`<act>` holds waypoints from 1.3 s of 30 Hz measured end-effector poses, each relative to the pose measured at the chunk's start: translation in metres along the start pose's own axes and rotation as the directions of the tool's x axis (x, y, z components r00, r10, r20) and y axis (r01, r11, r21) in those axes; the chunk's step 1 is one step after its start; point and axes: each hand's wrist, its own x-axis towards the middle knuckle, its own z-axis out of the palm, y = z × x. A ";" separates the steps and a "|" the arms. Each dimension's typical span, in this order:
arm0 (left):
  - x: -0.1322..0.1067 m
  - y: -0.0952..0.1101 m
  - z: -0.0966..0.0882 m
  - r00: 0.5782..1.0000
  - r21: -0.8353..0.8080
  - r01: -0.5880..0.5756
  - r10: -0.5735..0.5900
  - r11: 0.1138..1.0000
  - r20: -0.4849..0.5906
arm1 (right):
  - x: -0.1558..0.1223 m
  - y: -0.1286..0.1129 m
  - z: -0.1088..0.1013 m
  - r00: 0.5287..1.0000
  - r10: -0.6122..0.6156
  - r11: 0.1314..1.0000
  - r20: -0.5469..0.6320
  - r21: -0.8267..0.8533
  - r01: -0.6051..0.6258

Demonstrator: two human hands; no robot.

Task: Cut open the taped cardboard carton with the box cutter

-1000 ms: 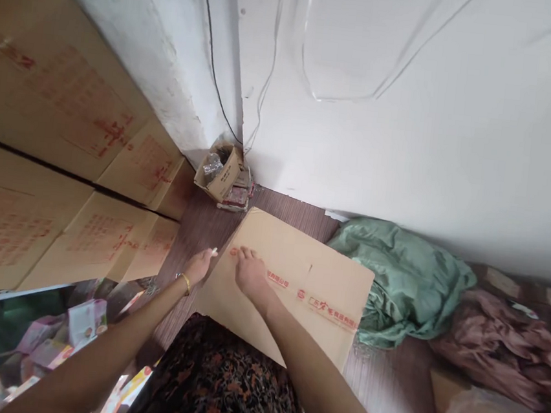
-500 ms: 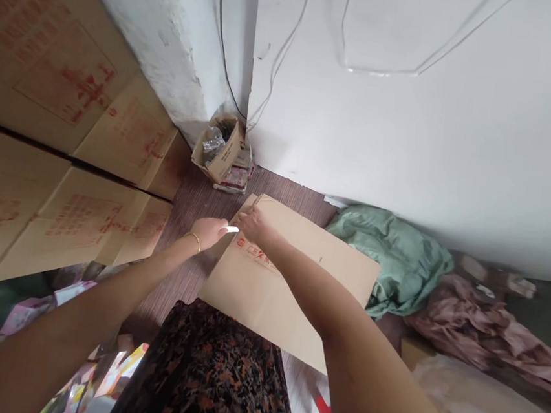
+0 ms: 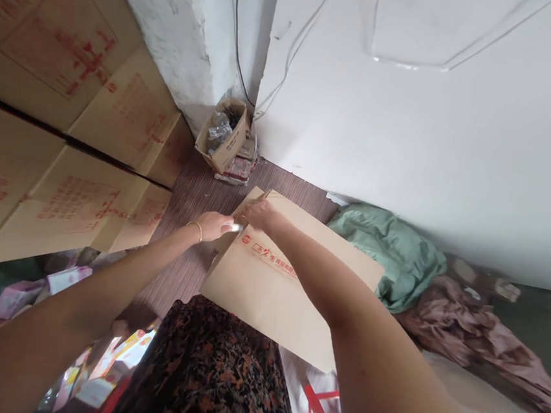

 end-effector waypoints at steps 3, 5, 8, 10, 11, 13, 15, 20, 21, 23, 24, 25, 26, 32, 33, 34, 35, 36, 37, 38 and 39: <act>-0.013 -0.003 0.015 1.000 -0.016 -0.007 0.007 1.000 0.012 | -0.005 0.000 0.001 0.999 -0.019 1.000 0.029 -0.006 0.019; -0.025 -0.006 0.025 1.000 -0.029 0.005 -0.006 1.000 -0.002 | -0.008 0.000 0.003 0.999 -0.027 0.999 0.033 -0.017 0.028; -0.043 -0.013 0.035 0.999 -0.031 0.022 -0.021 0.999 0.042 | -0.011 0.000 0.005 0.999 -0.038 0.999 -0.017 -0.008 0.038; -0.049 -0.017 0.036 0.997 -0.054 0.068 -0.065 0.996 0.040 | -0.012 -0.001 0.005 0.999 -0.037 0.999 -0.038 0.019 0.038; -0.049 -0.018 0.035 0.995 -0.083 0.099 -0.099 0.992 0.003 | -0.012 -0.001 0.005 0.999 -0.033 0.999 -0.036 0.028 0.034; -0.042 -0.015 0.032 0.982 -0.161 0.143 -0.160 0.977 -0.100 | -0.013 -0.003 0.005 0.999 -0.028 0.999 -0.025 0.028 0.029; -0.031 -0.008 0.029 0.978 -0.201 0.122 -0.152 0.972 -0.145 | -0.013 -0.006 0.005 0.999 -0.024 1.000 -0.024 0.014 0.025; -0.028 0.004 0.043 0.999 -0.226 -0.013 0.022 0.974 0.036 | -0.012 -0.005 0.009 0.998 -0.004 1.000 -0.059 0.025 0.006; -0.037 0.002 0.049 0.996 -0.235 -0.020 0.040 0.972 0.081 | -0.013 -0.004 0.010 0.998 0.007 0.999 -0.057 0.042 -0.005; -0.062 -0.006 0.059 0.992 -0.254 0.022 0.010 0.967 0.124 | -0.019 -0.003 0.011 0.994 0.052 0.993 -0.094 0.106 -0.042; -0.075 -0.011 0.062 0.993 -0.277 0.085 -0.060 0.957 0.099 | -0.025 -0.005 0.012 0.984 0.102 0.984 -0.147 0.162 -0.078; -0.087 -0.014 0.063 0.985 -0.329 0.171 -0.167 0.929 0.039 | -0.032 -0.010 0.014 0.961 0.181 0.962 -0.209 0.242 -0.129; -0.096 -0.014 0.063 0.956 -0.424 0.252 -0.292 0.870 -0.032 | -0.039 -0.018 0.017 0.928 0.274 0.921 -0.252 0.347 -0.177; -0.098 0.060 0.058 0.925 -0.970 0.162 -0.371 0.179 0.086 | -0.069 -0.125 0.059 0.941 0.327 0.027 -0.089 0.996 0.085; -0.092 0.076 0.059 0.936 -0.976 0.146 -0.343 0.160 0.084 | -0.070 -0.140 0.067 0.944 0.329 -0.192 -0.038 0.976 0.106; -0.087 0.088 0.059 0.940 -0.971 0.122 -0.339 0.204 0.047 | -0.070 -0.150 0.074 0.940 0.342 -0.360 0.007 0.924 0.125; -0.082 0.096 0.060 0.935 -0.948 0.096 -0.354 0.303 -0.018 | -0.070 -0.155 0.081 0.924 0.379 -0.469 0.056 0.872 0.140; -0.078 0.100 0.060 0.918 -0.896 0.080 -0.382 0.437 -0.104 | -0.071 -0.154 0.086 0.896 0.433 -0.520 0.102 0.840 0.155; -0.074 0.101 0.060 0.889 -0.811 0.094 -0.416 0.577 -0.193 | -0.073 -0.149 0.091 0.867 0.480 -0.523 0.133 0.837 0.161; -0.071 0.100 0.060 0.851 -0.708 0.150 -0.455 0.690 -0.263 | -0.075 -0.141 0.095 0.846 0.512 -0.484 0.149 0.864 0.140; -0.068 0.099 0.060 0.817 -0.607 0.242 -0.497 0.757 -0.293 | -0.079 -0.130 0.099 0.831 0.534 -0.403 0.155 0.911 0.089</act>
